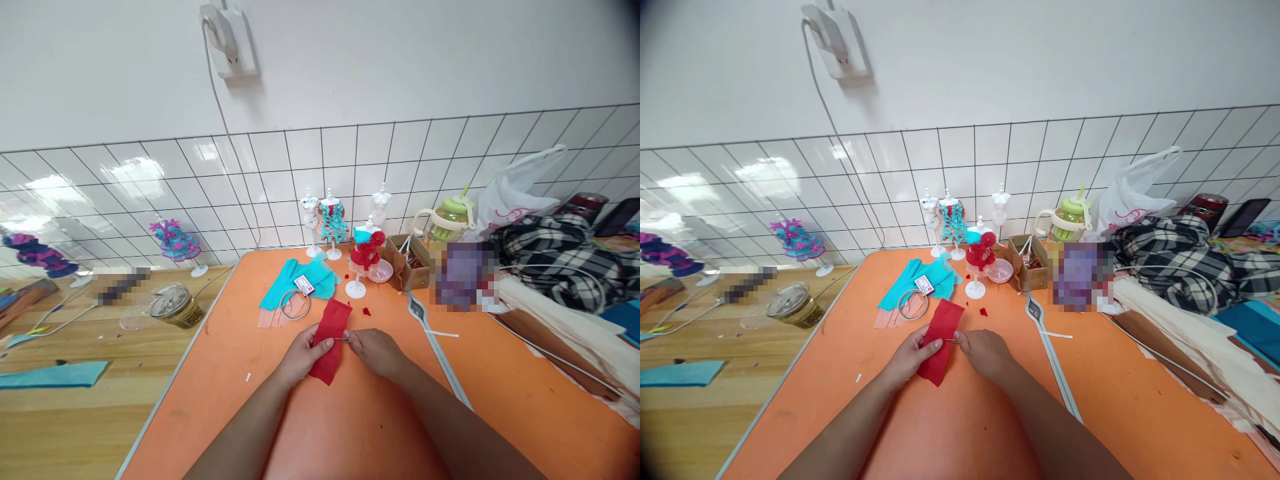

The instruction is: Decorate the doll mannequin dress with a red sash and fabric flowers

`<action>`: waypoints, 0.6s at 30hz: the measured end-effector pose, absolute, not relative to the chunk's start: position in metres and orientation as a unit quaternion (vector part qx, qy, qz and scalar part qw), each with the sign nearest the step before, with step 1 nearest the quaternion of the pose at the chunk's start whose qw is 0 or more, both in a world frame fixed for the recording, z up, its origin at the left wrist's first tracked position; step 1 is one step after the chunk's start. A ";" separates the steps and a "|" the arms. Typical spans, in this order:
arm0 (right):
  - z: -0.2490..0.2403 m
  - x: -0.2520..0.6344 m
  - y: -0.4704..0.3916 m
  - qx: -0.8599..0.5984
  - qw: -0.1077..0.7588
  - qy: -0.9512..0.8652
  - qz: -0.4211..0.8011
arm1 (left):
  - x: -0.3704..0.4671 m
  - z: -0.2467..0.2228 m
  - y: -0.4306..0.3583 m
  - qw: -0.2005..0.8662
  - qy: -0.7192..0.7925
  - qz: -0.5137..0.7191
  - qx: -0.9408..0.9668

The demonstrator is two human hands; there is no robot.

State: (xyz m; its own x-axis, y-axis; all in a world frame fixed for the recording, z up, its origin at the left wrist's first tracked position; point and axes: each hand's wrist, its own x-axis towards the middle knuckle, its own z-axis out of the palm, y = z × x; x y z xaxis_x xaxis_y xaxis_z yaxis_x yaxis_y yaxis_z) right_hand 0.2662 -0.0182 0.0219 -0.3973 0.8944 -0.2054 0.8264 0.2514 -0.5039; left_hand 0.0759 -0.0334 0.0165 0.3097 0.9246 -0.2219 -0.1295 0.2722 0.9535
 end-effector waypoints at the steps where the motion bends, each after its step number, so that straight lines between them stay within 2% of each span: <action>1: 0.022 0.266 -0.018 -0.546 0.066 -0.787 0.280 | 0.076 0.017 -0.033 0.670 0.433 0.400 0.450; 10: 0.020 0.265 -0.020 -0.526 0.099 -0.766 0.355 | 0.078 0.013 -0.029 0.668 0.415 0.434 0.439; 18: 0.020 0.268 -0.017 -0.530 0.085 -0.775 0.333 | 0.078 0.010 -0.029 0.662 0.414 0.424 0.460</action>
